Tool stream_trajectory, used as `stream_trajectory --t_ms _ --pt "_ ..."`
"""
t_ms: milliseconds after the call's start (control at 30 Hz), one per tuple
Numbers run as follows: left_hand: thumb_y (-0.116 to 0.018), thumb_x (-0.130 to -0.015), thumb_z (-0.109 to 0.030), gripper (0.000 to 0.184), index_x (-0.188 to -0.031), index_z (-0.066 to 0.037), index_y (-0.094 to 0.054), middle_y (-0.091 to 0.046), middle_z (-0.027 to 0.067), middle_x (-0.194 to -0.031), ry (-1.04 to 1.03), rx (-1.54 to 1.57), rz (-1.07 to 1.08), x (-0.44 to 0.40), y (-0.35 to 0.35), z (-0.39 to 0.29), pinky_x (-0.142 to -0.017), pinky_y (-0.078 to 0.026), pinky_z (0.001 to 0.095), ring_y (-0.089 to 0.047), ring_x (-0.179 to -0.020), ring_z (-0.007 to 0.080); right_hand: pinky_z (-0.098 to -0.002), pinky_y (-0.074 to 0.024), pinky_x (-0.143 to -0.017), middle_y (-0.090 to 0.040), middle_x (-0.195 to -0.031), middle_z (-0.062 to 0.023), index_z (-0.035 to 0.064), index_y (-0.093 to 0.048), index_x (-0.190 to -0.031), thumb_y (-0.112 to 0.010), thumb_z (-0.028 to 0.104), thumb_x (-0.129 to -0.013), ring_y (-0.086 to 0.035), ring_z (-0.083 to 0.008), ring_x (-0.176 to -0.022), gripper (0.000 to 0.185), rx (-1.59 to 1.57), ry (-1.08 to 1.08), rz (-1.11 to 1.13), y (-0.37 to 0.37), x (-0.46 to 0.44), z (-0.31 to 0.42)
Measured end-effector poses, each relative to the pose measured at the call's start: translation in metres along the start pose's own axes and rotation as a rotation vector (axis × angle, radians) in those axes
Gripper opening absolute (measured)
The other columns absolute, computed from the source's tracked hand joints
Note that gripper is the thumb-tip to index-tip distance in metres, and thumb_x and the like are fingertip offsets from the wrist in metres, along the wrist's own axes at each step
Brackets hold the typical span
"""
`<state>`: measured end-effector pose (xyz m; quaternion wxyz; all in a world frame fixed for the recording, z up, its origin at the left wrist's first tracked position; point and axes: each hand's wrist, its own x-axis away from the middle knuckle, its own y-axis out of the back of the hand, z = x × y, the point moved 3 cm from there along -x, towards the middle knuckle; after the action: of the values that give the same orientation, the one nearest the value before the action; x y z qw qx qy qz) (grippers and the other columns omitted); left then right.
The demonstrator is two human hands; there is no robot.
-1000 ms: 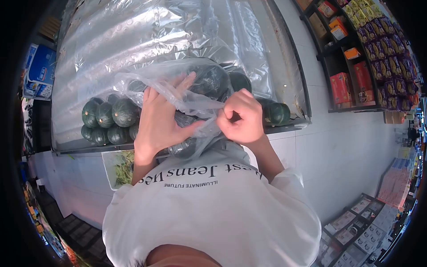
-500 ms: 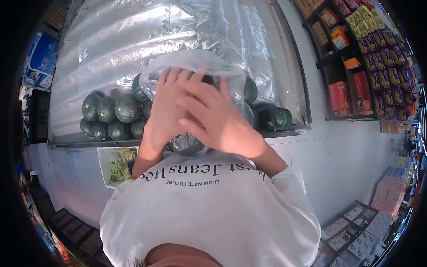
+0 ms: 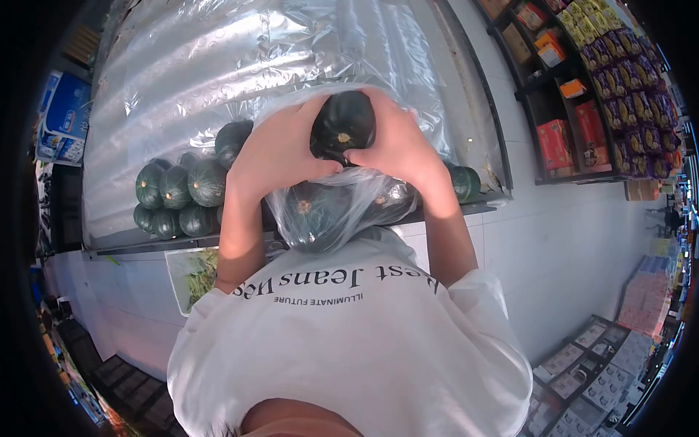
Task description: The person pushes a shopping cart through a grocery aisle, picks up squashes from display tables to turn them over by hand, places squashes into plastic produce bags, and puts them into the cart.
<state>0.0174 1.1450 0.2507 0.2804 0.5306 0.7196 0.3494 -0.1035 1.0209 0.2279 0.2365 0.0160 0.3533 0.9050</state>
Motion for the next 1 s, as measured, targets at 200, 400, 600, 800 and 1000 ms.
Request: stream_trajectory --t_ms 200,400,600,800,1000 --pt "-0.077 -0.057 -0.017 0.075 -0.123 -0.004 -0.045 -0.061 0.0183 -0.103 -0.021 0.078 -0.078 0.004 0.001 -0.003 -0.082 -0.045 0.0414 -0.057 -0.098 0.0375 -0.0324 -0.0456 -0.087 -0.060 -0.111 -0.0153 0.0036 -0.046 -0.123 -0.080 0.013 -0.055 -0.058 -0.0271 -0.106 0.076 -0.182 -0.106 0.092 0.003 -0.003 -0.007" --pt "-0.077 -0.058 -0.018 0.068 -0.119 -0.003 -0.050 -0.062 0.0176 -0.102 -0.064 0.129 -0.112 0.005 0.003 -0.001 -0.081 -0.046 0.0393 -0.059 -0.095 0.0347 -0.0353 -0.0436 -0.092 -0.060 -0.111 -0.0133 0.0044 -0.046 -0.125 -0.082 0.009 -0.055 -0.057 -0.0260 -0.106 0.079 -0.240 0.102 -0.075 0.003 0.006 -0.018" --pt "-0.078 -0.059 -0.019 0.063 -0.113 -0.001 -0.054 -0.063 0.0168 -0.102 -0.091 0.203 -0.110 0.005 0.006 -0.003 -0.081 -0.048 0.0380 -0.061 -0.092 0.0324 -0.0363 -0.0400 -0.097 -0.055 -0.119 -0.0132 -0.0006 -0.043 -0.128 -0.090 0.023 -0.052 -0.052 -0.0235 -0.113 0.092 -0.192 0.194 -0.135 0.009 0.015 -0.018" --pt "-0.080 -0.059 -0.020 0.060 -0.111 -0.002 -0.055 -0.063 0.0158 -0.099 -0.137 0.208 -0.113 0.003 0.007 -0.005 -0.080 -0.048 0.0367 -0.062 -0.092 0.0322 -0.0403 -0.0458 -0.088 -0.061 -0.111 -0.0162 0.0013 -0.053 -0.119 -0.090 0.027 -0.046 -0.059 -0.0325 -0.102 0.085 -0.011 0.318 -0.284 0.015 0.021 -0.001" --pt "-0.080 -0.063 -0.031 0.059 -0.106 0.001 -0.057 -0.064 0.0156 -0.093 -0.133 0.315 -0.106 0.003 0.004 0.006 -0.072 -0.049 0.0349 -0.063 -0.083 0.0288 -0.0323 -0.0486 -0.083 -0.063 -0.103 -0.0136 0.0017 -0.047 -0.120 -0.084 0.010 -0.060 -0.062 -0.0200 -0.093 0.072 -0.370 0.213 -0.283 0.006 0.016 -0.002"
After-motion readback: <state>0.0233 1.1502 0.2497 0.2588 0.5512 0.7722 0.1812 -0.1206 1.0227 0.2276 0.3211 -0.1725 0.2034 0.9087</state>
